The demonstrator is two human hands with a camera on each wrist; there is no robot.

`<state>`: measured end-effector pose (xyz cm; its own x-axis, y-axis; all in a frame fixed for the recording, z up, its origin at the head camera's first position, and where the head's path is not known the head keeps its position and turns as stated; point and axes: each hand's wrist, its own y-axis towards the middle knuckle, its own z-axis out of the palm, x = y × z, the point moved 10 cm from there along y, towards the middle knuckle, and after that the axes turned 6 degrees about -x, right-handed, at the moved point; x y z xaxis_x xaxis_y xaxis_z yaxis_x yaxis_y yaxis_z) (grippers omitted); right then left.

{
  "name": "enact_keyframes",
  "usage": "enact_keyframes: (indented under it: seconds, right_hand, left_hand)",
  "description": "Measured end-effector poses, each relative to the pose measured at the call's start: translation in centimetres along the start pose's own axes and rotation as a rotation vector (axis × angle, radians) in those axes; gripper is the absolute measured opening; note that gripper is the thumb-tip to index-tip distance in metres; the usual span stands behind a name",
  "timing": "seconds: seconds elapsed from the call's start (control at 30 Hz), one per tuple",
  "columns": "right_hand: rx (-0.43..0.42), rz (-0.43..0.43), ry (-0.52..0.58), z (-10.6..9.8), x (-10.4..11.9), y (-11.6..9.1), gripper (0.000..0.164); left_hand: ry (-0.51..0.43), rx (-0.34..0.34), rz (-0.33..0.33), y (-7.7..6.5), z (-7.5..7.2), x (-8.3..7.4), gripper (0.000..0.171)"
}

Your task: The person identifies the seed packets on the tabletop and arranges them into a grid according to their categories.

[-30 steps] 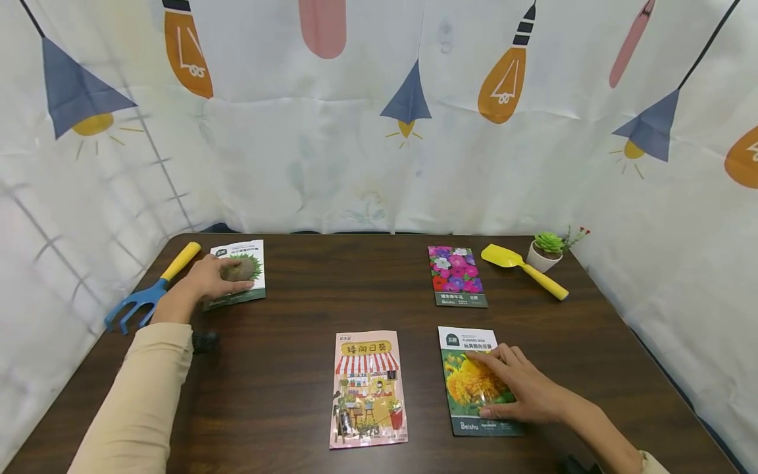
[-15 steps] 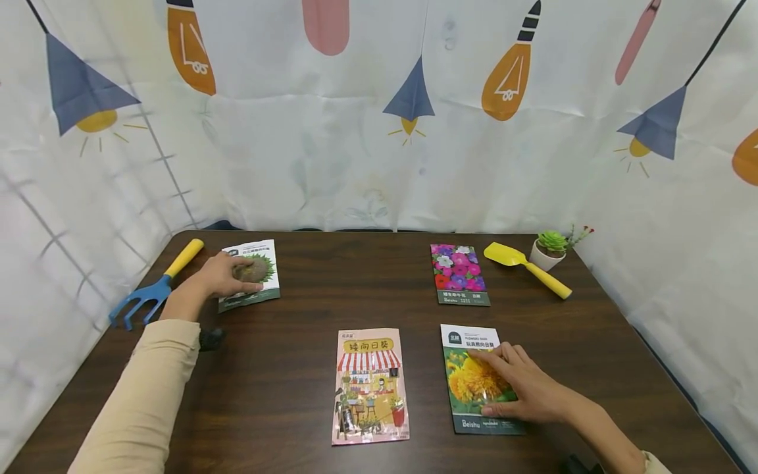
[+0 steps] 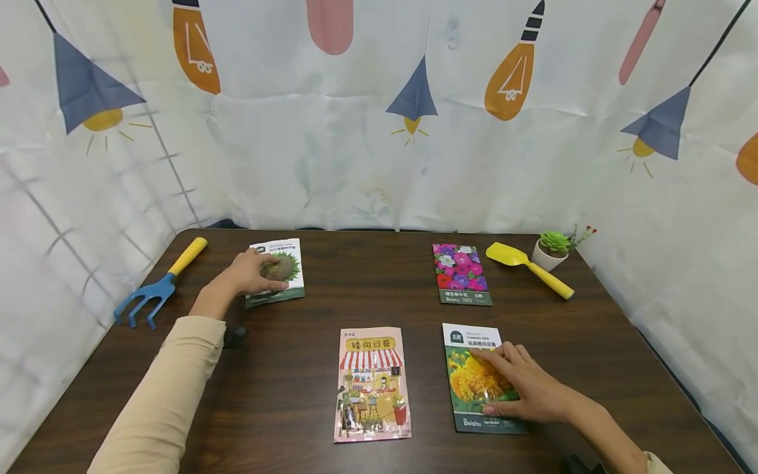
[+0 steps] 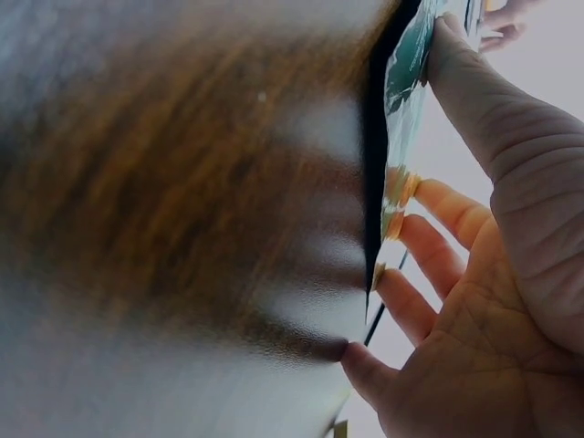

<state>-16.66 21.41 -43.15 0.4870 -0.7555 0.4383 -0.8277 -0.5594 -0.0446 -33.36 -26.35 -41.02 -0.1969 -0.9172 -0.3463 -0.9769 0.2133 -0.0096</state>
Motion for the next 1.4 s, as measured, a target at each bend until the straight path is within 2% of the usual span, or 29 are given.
enact_keyframes:
  seconds: [0.37, 0.63, 1.07, 1.4]
  right_hand:
    - [0.015, 0.02, 0.005, 0.1, -0.2, 0.1, 0.084]
    - [0.005, -0.001, 0.002, -0.1, 0.1, 0.1, 0.084]
    - [0.001, -0.014, -0.006, -0.2, 0.1, 0.1, 0.084]
    - [0.0, -0.009, 0.0, -0.1, 0.0, 0.1, 0.084]
  left_hand:
    - [-0.018, 0.006, 0.001, 1.9, 1.7, -4.5, 0.075]
    - [0.002, 0.011, -0.001, 3.1, 3.1, -7.0, 0.075]
    - [0.007, 0.0, 0.03, 4.1, 4.5, -11.4, 0.074]
    - [0.022, 0.019, 0.067, 4.9, 5.8, -14.5, 0.074]
